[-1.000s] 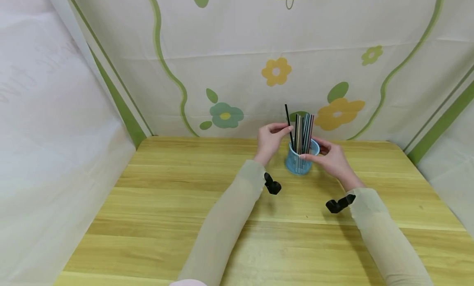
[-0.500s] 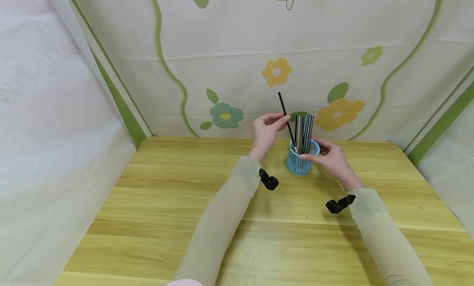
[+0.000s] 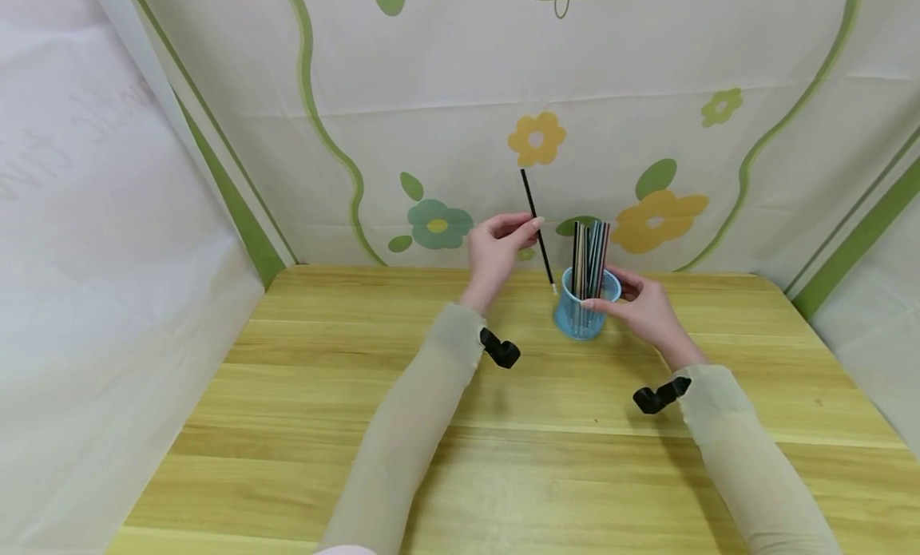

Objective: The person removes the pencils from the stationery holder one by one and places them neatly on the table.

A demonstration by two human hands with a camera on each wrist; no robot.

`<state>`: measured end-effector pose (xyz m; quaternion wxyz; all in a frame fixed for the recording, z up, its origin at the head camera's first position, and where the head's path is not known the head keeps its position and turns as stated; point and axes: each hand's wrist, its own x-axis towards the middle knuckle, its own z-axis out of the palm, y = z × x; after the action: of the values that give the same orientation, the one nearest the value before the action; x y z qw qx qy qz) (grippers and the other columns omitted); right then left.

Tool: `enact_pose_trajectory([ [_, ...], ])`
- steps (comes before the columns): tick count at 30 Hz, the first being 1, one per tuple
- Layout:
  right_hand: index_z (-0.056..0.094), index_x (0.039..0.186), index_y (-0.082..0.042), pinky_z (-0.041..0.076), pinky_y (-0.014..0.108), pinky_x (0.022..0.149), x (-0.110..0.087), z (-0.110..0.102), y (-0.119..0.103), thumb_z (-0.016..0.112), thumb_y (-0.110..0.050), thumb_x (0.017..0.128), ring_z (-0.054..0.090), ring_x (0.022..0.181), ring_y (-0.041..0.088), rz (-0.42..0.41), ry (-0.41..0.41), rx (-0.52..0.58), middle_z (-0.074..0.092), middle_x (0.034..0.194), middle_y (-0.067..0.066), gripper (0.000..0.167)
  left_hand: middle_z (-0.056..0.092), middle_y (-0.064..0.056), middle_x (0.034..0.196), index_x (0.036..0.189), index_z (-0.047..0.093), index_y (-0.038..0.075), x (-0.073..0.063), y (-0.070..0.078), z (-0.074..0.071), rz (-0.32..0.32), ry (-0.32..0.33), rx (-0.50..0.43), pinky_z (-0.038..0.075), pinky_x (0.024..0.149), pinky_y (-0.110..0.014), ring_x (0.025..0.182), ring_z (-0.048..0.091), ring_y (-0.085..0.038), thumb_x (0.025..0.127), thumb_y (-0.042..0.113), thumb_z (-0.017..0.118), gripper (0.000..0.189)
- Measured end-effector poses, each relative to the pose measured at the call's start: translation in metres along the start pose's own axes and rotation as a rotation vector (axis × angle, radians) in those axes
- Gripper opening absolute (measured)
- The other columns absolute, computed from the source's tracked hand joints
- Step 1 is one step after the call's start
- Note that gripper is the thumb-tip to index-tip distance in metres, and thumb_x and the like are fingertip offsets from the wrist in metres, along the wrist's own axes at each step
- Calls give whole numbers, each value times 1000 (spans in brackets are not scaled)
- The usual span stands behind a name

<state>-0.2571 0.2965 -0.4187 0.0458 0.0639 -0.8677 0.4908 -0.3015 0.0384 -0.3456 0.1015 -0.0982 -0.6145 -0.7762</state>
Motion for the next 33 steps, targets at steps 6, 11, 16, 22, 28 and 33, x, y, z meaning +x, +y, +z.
enact_pose_trajectory([
  [6, 47, 153, -10, 47, 10, 87, 0, 0, 1, 85, -40, 85, 58, 122, 33, -10, 2, 6, 57, 143, 16, 83, 75, -7, 92, 102, 78, 2, -4, -2, -6, -14, -3, 29, 62, 77, -36, 75, 73, -21, 88, 14, 84, 19],
  [11, 47, 153, -9, 47, 10, 87, 0, 1, 1, 85, -40, 85, 58, 122, 33, -2, 2, 12, 57, 142, 17, 84, 75, -9, 93, 102, 78, 1, -8, -11, -13, -43, -4, 30, 63, 75, -34, 76, 74, -22, 88, 11, 83, 18],
  [16, 47, 153, -9, 47, 10, 86, 0, 1, 1, 86, -39, 85, 59, 121, 33, 5, 6, 20, 57, 142, 17, 85, 75, -8, 93, 102, 79, 2, -14, -21, -19, -102, -14, 43, 62, 76, -34, 77, 73, -21, 87, 11, 83, 17],
  [22, 47, 153, -9, 47, 10, 86, 0, 2, 0, 85, -39, 85, 59, 121, 33, -3, 7, 22, 57, 142, 17, 84, 74, -6, 95, 101, 78, 3, -21, -36, -26, -146, -40, 82, 62, 75, -31, 78, 73, -21, 89, 10, 81, 15],
  [28, 46, 153, -10, 47, 9, 85, 0, 2, 1, 85, -40, 85, 59, 121, 33, -8, 10, 20, 57, 142, 17, 84, 74, -8, 96, 102, 78, 1, -27, -51, -30, -204, -24, 61, 62, 75, -31, 78, 72, -20, 89, 7, 81, 14],
  [33, 47, 153, -10, 48, 10, 84, 0, 3, 1, 86, -40, 85, 59, 120, 31, 1, 18, 20, 57, 142, 17, 84, 74, -10, 94, 104, 78, -1, -33, -65, -34, -261, -9, 56, 62, 75, -32, 76, 72, -20, 89, 6, 80, 16],
])
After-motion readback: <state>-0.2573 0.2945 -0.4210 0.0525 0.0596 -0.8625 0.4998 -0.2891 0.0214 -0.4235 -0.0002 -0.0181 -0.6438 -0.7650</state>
